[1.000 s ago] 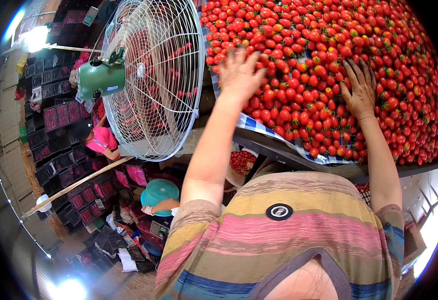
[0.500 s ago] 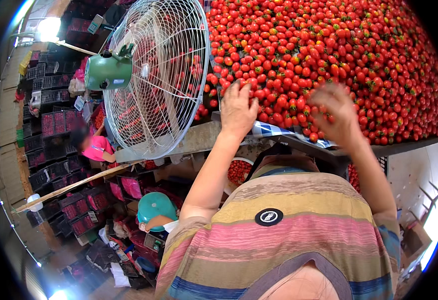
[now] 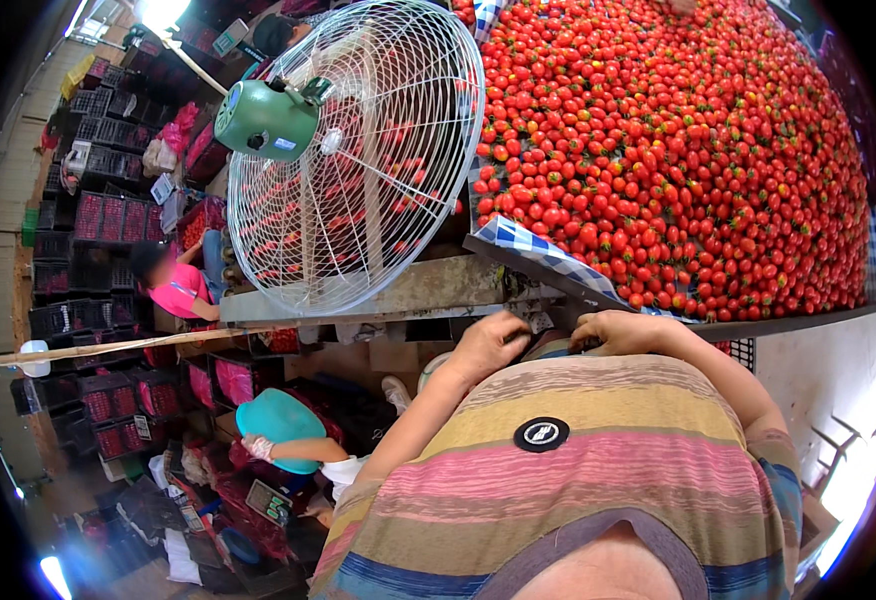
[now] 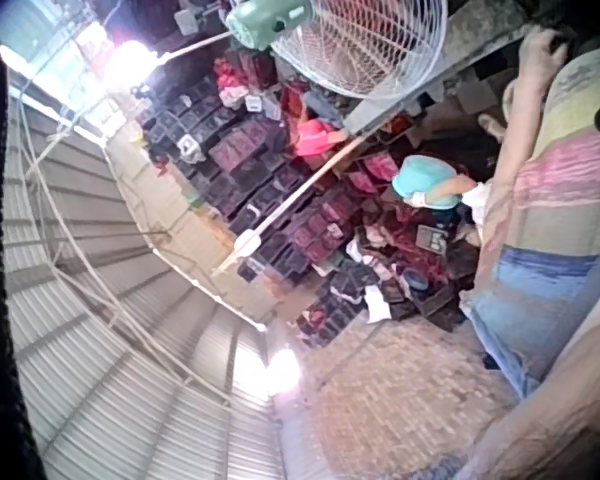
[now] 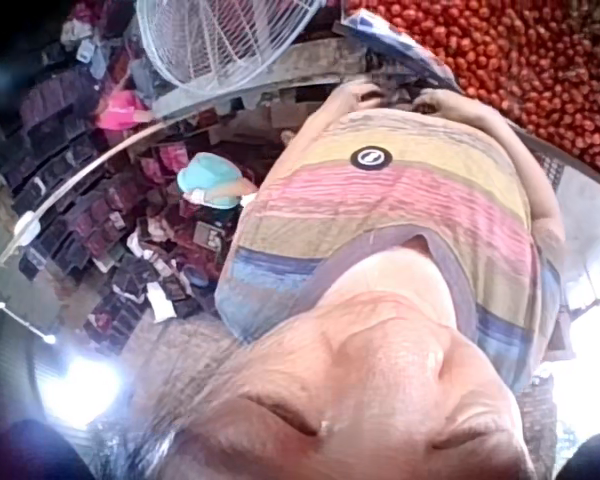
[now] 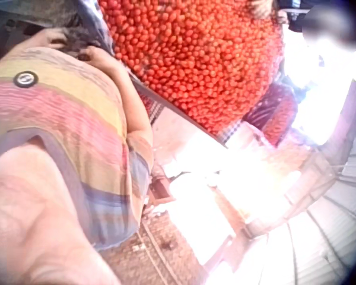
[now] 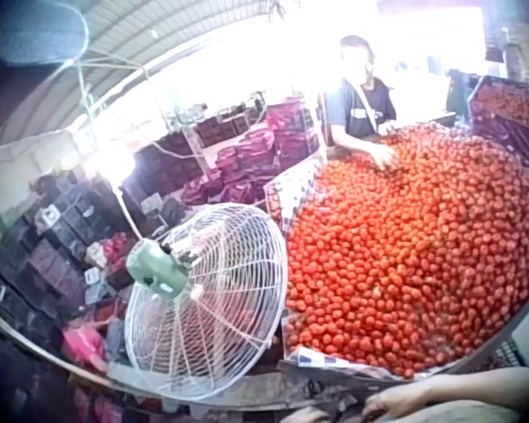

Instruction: The person sorts tomatoes on a table by hand, picking up individual tomatoes and placing some into a small bowl while moving others across the table surface.

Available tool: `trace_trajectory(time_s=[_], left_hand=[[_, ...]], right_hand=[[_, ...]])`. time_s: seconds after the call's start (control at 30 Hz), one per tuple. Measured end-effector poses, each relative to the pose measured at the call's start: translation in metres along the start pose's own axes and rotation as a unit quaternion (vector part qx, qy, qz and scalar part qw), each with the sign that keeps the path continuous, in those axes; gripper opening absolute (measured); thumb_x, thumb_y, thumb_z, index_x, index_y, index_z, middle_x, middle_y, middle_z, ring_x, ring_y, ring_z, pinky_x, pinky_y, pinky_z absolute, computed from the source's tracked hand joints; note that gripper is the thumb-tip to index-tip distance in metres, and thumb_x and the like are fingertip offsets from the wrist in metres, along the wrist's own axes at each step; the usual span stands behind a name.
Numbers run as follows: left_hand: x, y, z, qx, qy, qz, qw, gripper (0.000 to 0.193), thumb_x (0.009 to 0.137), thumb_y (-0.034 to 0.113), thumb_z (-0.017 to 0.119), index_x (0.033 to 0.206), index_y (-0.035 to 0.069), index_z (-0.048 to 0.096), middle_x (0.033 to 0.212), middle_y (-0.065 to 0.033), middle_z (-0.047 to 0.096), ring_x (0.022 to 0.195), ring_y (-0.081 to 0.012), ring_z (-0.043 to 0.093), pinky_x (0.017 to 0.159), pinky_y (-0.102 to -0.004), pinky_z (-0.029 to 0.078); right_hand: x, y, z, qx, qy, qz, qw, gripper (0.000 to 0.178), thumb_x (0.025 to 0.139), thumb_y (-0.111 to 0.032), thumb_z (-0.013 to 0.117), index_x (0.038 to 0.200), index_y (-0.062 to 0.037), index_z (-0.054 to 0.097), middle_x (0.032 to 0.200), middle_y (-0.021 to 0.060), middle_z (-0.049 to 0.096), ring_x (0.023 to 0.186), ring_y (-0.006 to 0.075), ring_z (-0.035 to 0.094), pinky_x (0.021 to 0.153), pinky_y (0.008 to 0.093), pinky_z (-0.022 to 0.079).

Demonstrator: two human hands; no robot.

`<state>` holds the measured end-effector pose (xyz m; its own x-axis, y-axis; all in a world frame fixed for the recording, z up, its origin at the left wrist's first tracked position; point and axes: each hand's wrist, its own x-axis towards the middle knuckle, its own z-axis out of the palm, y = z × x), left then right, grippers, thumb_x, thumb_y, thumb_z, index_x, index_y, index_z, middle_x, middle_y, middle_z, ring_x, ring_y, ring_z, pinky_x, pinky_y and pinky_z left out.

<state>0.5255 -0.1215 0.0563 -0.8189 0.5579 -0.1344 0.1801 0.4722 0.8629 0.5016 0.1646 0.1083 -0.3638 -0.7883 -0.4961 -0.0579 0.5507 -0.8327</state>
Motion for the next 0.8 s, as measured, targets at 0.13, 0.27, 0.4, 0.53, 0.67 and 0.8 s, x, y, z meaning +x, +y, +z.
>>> trace_trajectory(time_s=[0.13,0.27,0.4,0.53,0.67,0.8], left_hand=[[-0.005,-0.058,0.038,-0.151,-0.128,-0.054,0.979,0.046,0.080,0.021,0.077,0.124,0.009,0.070,0.123,-0.0189,0.062,0.113,-0.0355,0.063,0.093,-0.0398,0.052],[0.008,-0.038,0.018,0.009,-0.225,-0.065,0.972,0.052,0.082,0.029,0.078,0.130,0.013,0.067,0.127,-0.0171,0.057,0.125,-0.0387,0.051,0.105,-0.0450,0.043],[0.008,-0.047,0.031,0.055,-0.210,0.023,0.976,0.041,0.080,0.027,0.075,0.117,0.012,0.072,0.121,-0.0153,0.062,0.117,-0.0381,0.056,0.096,-0.0449,0.049],[0.008,-0.040,0.038,0.129,-0.135,0.033,0.982,0.032,0.082,0.024,0.071,0.110,0.009,0.073,0.119,-0.0121,0.063,0.115,-0.0352,0.057,0.097,-0.0471,0.048],[0.005,-0.035,0.046,0.153,-0.070,0.019,0.985,0.026,0.082,0.020,0.068,0.104,0.008,0.073,0.116,-0.0103,0.063,0.115,-0.0335,0.056,0.097,-0.0498,0.047],[0.007,-0.030,0.051,0.167,-0.058,-0.002,0.984,0.023,0.082,0.019,0.067,0.101,0.006,0.072,0.115,-0.0098,0.064,0.115,-0.0331,0.056,0.096,-0.0499,0.047]], right_hand=[[0.007,-0.022,-0.011,0.004,-0.050,-0.026,0.998,0.045,0.089,-0.034,0.073,0.124,-0.0063,0.068,0.120,0.0160,0.065,0.115,0.0308,0.061,0.098,0.0392,0.048],[0.008,-0.036,-0.011,-0.037,-0.083,0.011,0.996,0.048,0.085,-0.027,0.076,0.127,-0.0060,0.066,0.117,0.0151,0.066,0.112,0.0308,0.063,0.095,0.0389,0.050],[0.015,-0.070,-0.013,-0.192,-0.113,0.010,0.975,0.033,0.088,-0.021,0.067,0.117,-0.0052,0.068,0.109,0.0139,0.067,0.109,0.0321,0.065,0.091,0.0427,0.052],[0.010,-0.064,-0.008,-0.314,-0.103,-0.032,0.943,0.021,0.089,-0.019,0.060,0.101,-0.0047,0.069,0.099,0.0113,0.067,0.098,0.0326,0.068,0.082,0.0443,0.054],[0.012,-0.070,-0.005,-0.392,-0.073,-0.084,0.913,0.017,0.085,-0.018,0.060,0.090,-0.0032,0.067,0.091,0.0105,0.067,0.090,0.0317,0.070,0.075,0.0443,0.054],[0.012,-0.047,0.002,-0.423,-0.006,-0.239,0.874,0.014,0.082,-0.018,0.061,0.081,-0.0042,0.065,0.083,0.0097,0.066,0.080,0.0293,0.069,0.066,0.0426,0.053]])
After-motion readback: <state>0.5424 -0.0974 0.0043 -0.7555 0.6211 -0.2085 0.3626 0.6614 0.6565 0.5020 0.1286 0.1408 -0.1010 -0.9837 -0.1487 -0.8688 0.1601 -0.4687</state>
